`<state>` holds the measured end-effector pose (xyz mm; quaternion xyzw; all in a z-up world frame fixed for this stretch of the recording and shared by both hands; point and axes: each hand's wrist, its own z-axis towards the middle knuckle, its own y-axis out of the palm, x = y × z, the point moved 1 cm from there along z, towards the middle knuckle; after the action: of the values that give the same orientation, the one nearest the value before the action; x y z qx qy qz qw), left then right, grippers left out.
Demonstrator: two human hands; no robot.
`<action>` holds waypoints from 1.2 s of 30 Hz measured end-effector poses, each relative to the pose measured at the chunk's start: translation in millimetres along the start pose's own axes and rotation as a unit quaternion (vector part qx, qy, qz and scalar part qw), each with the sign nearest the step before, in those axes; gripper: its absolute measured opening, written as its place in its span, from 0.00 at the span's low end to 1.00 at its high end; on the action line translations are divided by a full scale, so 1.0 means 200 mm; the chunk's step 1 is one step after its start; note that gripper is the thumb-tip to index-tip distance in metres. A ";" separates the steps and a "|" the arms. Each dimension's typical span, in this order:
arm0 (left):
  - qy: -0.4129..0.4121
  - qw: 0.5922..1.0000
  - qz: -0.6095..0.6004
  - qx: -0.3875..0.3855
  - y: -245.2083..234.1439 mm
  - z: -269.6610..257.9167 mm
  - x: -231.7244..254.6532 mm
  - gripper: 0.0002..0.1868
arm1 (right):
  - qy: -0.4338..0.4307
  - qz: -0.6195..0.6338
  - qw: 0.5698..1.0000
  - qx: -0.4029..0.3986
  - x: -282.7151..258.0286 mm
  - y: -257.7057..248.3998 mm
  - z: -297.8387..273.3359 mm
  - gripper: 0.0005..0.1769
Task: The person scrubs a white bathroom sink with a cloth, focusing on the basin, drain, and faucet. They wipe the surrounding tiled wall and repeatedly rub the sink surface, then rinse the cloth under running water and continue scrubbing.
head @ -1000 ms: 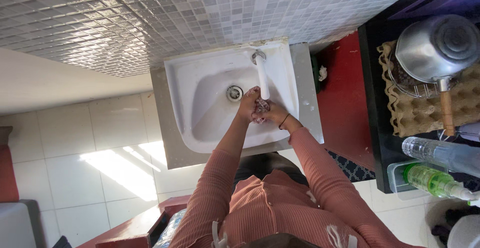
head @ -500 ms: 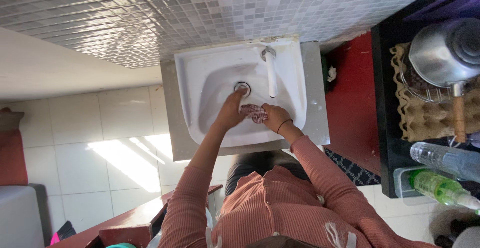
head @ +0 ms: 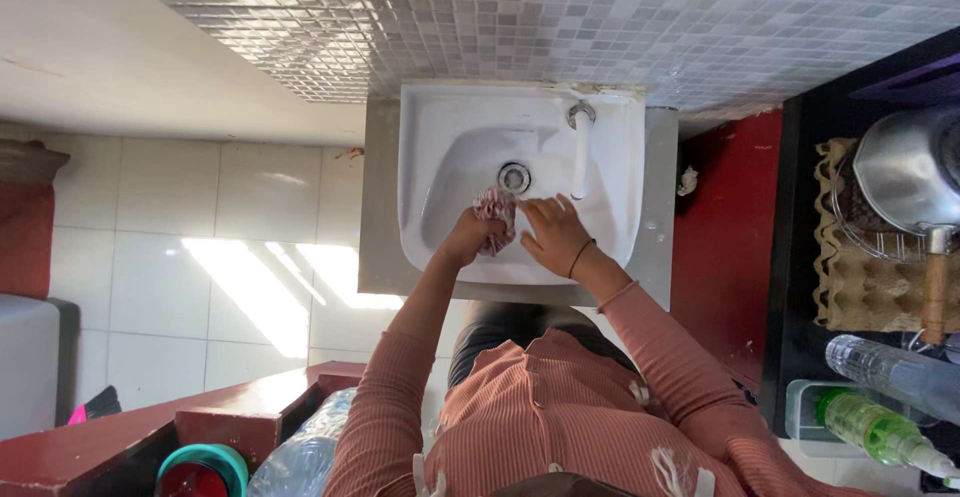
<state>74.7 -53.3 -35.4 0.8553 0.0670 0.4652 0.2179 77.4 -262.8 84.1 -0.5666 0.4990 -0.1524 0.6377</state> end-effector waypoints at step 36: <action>0.212 0.452 0.855 -0.141 0.13 0.11 0.40 0.09 | 0.186 0.283 0.922 -0.187 0.26 0.65 0.44 0.10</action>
<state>135.7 -58.2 26.9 0.3146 -0.7200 0.5878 -0.1927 123.5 -212.4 -67.1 -0.4725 0.7673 0.0278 0.4327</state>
